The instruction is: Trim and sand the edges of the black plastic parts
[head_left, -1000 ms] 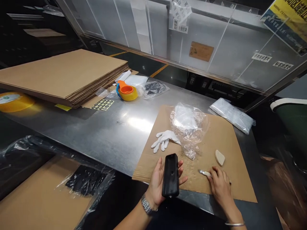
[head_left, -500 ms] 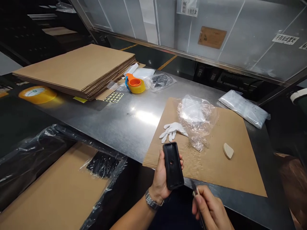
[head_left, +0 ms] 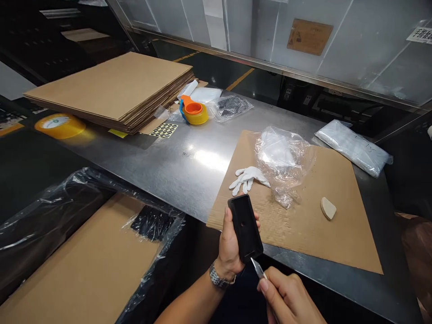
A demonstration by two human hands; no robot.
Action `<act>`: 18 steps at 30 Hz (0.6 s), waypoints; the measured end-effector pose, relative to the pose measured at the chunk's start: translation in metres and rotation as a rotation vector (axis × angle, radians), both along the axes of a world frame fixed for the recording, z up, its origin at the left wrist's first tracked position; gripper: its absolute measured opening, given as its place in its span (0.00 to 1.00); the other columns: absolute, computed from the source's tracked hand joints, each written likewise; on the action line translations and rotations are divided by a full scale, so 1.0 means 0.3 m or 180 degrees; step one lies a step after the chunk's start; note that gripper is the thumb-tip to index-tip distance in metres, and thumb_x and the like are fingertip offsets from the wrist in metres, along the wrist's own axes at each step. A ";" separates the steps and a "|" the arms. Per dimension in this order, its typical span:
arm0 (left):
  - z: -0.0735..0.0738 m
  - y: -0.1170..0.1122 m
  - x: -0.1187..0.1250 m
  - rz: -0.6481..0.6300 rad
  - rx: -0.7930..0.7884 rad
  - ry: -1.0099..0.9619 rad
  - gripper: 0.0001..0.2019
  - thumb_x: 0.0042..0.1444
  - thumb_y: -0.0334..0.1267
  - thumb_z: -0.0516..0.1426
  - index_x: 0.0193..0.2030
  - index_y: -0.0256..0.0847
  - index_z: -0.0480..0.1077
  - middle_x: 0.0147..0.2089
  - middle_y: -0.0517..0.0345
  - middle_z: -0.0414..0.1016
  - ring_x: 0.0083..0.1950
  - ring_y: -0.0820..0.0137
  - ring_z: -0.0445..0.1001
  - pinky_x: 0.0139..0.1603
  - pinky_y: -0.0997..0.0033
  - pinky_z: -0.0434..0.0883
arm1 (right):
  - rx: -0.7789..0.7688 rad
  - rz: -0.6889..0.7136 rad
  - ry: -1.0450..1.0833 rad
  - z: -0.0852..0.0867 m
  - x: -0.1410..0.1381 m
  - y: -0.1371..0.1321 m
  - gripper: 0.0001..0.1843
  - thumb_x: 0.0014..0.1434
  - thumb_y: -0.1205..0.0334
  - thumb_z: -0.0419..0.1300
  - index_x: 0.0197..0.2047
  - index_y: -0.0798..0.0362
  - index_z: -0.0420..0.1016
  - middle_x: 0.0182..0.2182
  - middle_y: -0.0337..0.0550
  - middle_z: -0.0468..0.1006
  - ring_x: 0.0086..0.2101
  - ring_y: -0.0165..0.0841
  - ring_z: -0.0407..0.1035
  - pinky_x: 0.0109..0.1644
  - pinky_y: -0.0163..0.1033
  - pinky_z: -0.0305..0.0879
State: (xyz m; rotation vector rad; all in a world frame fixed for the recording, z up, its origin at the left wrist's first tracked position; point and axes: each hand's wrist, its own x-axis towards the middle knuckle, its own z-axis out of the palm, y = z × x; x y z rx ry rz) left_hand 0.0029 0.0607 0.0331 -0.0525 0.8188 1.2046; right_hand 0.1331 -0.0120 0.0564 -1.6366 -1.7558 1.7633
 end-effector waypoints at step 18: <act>-0.005 -0.007 -0.001 0.0221 0.0411 0.0464 0.31 0.52 0.58 0.52 0.58 0.43 0.61 0.30 0.56 0.75 0.27 0.72 0.72 0.30 0.75 0.70 | 0.0305 0.0113 -0.0343 -0.006 -0.008 0.009 0.24 0.64 0.46 0.40 0.26 0.51 0.64 0.12 0.32 0.57 0.21 0.28 0.60 0.30 0.33 0.55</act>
